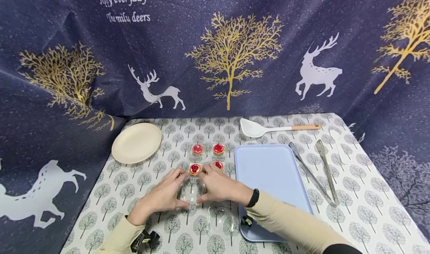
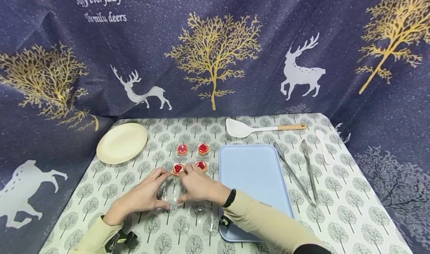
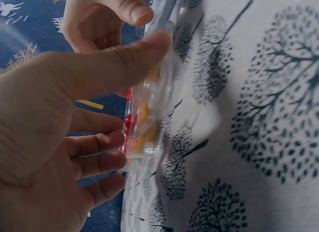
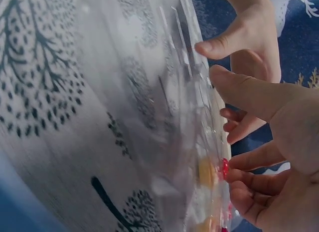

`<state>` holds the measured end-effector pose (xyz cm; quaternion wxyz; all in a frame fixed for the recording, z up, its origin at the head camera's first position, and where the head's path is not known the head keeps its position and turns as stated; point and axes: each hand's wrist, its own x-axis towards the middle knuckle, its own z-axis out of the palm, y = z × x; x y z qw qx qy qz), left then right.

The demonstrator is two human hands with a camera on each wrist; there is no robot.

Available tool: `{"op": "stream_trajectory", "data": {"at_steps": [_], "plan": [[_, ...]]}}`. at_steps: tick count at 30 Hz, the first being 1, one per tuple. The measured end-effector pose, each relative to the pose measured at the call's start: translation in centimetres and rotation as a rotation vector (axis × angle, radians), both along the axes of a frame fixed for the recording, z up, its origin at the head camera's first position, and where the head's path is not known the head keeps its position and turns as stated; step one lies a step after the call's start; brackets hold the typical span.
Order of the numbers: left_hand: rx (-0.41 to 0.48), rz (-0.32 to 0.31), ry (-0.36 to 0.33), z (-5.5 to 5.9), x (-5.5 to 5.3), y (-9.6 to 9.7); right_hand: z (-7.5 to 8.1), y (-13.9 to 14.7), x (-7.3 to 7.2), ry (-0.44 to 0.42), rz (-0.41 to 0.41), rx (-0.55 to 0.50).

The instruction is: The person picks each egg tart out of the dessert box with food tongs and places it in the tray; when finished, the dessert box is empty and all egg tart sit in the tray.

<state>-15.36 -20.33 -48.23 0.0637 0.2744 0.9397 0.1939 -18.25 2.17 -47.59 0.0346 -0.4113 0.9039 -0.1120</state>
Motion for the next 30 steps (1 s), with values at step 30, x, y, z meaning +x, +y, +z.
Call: {"op": "stream_trajectory", "data": {"at_steps": [30], "plan": [[0.123, 0.067, 0.185, 0.0, -5.8, -0.1, 1.0, 1.1, -5.4, -0.008, -0.169, -0.322]]}}
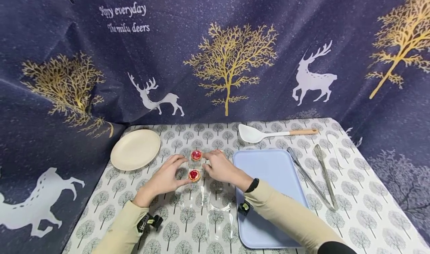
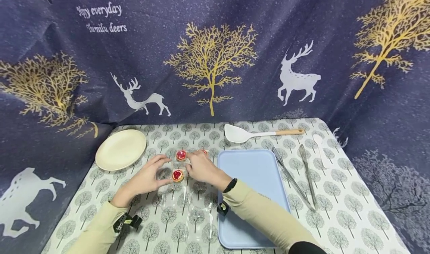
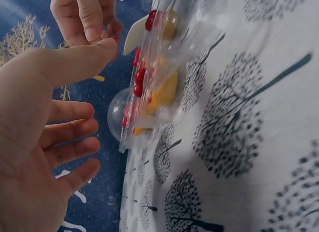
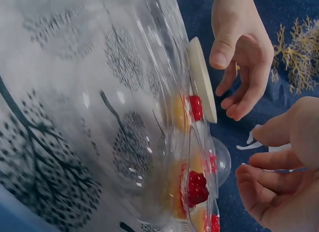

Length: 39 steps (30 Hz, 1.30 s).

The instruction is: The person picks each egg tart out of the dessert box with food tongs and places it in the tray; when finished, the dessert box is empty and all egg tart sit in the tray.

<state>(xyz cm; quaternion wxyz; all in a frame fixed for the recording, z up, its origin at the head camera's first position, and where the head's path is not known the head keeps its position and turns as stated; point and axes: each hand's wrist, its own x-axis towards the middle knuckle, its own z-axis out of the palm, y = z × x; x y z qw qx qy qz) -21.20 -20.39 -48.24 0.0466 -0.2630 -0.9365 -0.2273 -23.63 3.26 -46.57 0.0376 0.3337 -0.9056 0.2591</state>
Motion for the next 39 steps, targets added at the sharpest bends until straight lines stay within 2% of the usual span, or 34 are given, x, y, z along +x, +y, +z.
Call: {"op": "stream_trajectory", "data": {"at_steps": [4, 9, 14, 19, 24, 31, 39], "plan": [[0.018, 0.002, -0.008, -0.1, -0.8, -0.2, -0.1, -0.1, -0.8, -0.006, -0.028, -0.016], [0.042, -0.006, 0.025, -0.4, -1.6, -0.3, -0.3, -0.4, -1.8, -0.024, -0.068, -0.051], [0.043, -0.008, 0.028, -0.9, -2.4, -0.3, -0.3, -0.5, -2.7, -0.049, -0.084, -0.051], [0.047, -0.003, 0.011, -1.3, -3.4, -0.1, -0.5, -0.6, -3.4, -0.116, -0.113, -0.048], [0.047, -0.010, 0.027, -1.8, -4.1, -0.1, -0.8, -0.9, -4.1, -0.195, -0.153, -0.041], [0.058, -0.014, 0.032, -2.0, -4.9, 0.1, -1.2, -1.1, -5.3, -0.215, -0.150, -0.050], [0.064, -0.025, 0.012, -1.9, -6.0, 0.5, -1.0, -1.6, -6.3, -0.293, -0.181, 0.000]]}}
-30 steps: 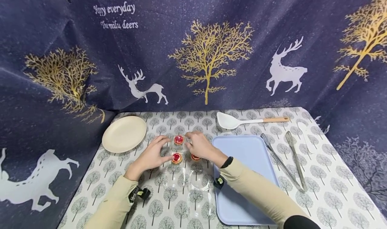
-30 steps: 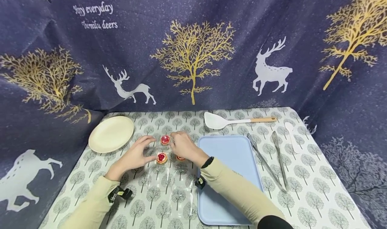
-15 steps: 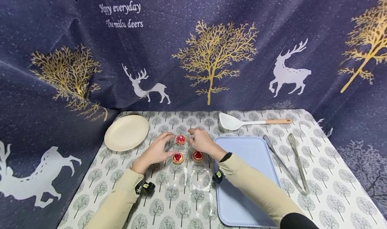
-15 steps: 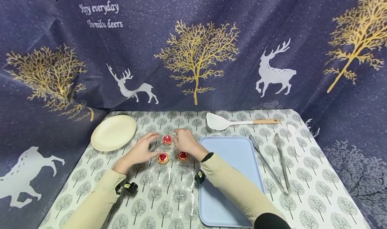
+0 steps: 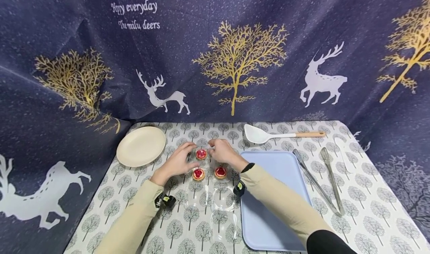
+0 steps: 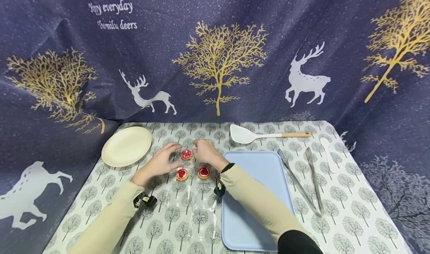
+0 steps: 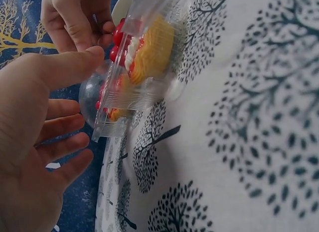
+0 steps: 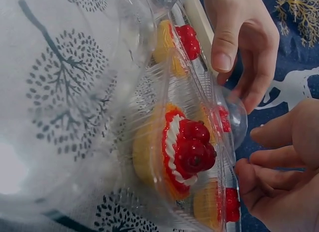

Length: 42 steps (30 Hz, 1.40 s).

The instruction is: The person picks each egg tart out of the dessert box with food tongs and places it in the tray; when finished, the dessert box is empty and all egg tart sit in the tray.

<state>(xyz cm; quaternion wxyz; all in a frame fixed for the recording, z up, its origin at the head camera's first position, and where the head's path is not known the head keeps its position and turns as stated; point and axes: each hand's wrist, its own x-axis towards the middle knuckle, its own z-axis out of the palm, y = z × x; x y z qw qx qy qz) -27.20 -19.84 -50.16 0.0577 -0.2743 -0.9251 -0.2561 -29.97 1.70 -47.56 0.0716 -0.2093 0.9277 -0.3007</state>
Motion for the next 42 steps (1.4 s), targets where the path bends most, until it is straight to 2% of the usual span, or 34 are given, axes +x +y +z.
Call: {"op": "stream_trajectory", "data": {"at_steps": [11, 22, 28, 34, 42], "plan": [[-0.029, 0.036, -0.055, 0.3, -0.6, 0.6, 0.0, -0.5, -0.9, -0.035, -0.024, 0.059], [-0.053, 0.010, -0.030, -0.3, -1.7, 1.1, 0.1, -0.7, -1.8, -0.078, 0.019, 0.129], [-0.052, 0.027, -0.049, -0.3, -1.7, 1.1, 0.2, -1.2, -2.2, -0.097, 0.078, 0.218], [-0.056, 0.050, -0.082, 0.2, -1.7, 1.3, 0.4, -1.4, -2.3, -0.121, 0.065, 0.253], [-0.049, 0.074, -0.129, 0.6, -1.8, 1.5, 0.7, -1.4, -2.2, -0.125, 0.057, 0.244]]}}
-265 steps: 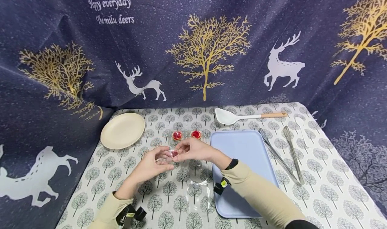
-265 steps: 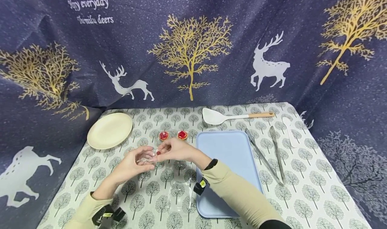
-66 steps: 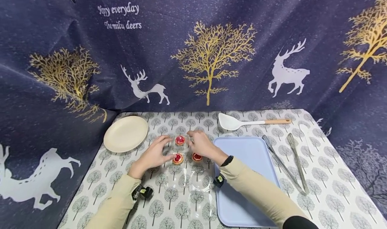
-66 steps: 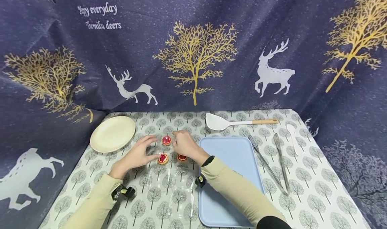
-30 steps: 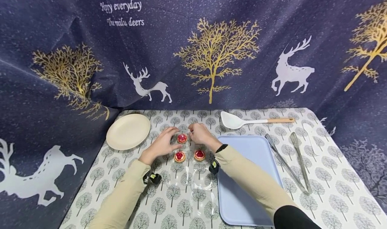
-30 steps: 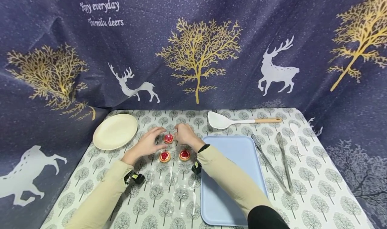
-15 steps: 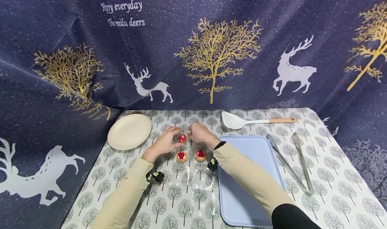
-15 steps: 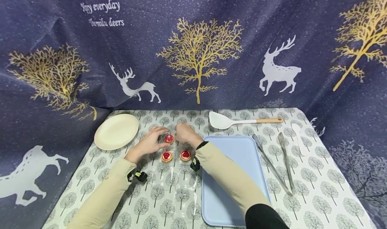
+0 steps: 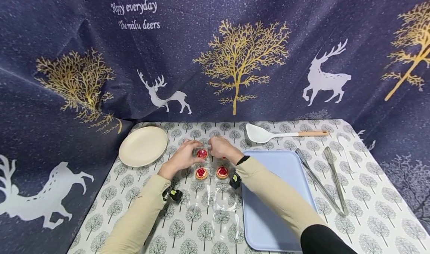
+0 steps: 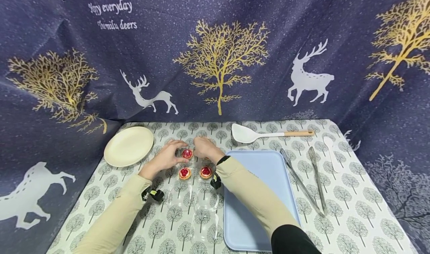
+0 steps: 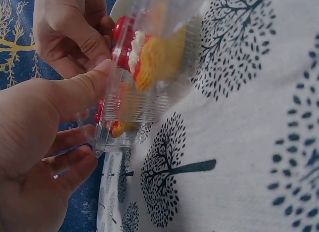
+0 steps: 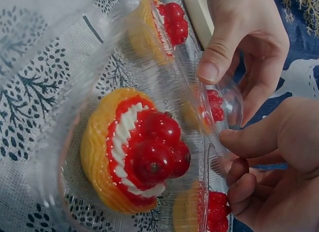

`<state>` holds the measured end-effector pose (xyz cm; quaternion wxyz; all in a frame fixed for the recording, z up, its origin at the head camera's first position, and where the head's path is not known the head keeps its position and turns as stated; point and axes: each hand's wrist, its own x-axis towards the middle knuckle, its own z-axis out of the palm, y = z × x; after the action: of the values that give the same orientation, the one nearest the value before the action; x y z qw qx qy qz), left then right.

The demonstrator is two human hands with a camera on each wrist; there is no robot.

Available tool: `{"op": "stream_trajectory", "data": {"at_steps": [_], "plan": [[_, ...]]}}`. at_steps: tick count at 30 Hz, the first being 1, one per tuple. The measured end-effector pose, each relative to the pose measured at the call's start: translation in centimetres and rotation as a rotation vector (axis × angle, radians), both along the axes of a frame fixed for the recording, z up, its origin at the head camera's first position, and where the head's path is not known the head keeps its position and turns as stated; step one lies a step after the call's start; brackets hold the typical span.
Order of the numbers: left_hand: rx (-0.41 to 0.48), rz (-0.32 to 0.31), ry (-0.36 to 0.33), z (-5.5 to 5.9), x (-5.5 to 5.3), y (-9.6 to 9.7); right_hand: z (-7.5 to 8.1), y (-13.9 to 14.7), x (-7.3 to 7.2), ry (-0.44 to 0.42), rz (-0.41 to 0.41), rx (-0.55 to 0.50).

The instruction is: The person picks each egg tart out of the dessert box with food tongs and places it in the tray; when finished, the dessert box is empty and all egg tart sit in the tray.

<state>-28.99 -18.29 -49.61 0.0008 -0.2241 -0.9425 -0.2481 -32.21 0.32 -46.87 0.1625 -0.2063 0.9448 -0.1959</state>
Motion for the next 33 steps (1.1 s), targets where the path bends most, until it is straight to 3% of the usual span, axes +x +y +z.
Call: {"op": "stream_trajectory", "data": {"at_steps": [10, 21, 33], "plan": [[-0.003, 0.063, -0.055, 0.1, -0.1, 0.3, 0.0, 0.1, -0.1, 0.004, -0.010, -0.036], [0.010, 0.023, -0.060, 0.5, 0.0, 0.2, -0.2, 0.0, 0.0, 0.024, -0.012, -0.030], [0.009, 0.030, -0.064, 0.6, 0.0, 0.2, 0.4, -0.7, 1.0, 0.071, 0.005, 0.012]]}}
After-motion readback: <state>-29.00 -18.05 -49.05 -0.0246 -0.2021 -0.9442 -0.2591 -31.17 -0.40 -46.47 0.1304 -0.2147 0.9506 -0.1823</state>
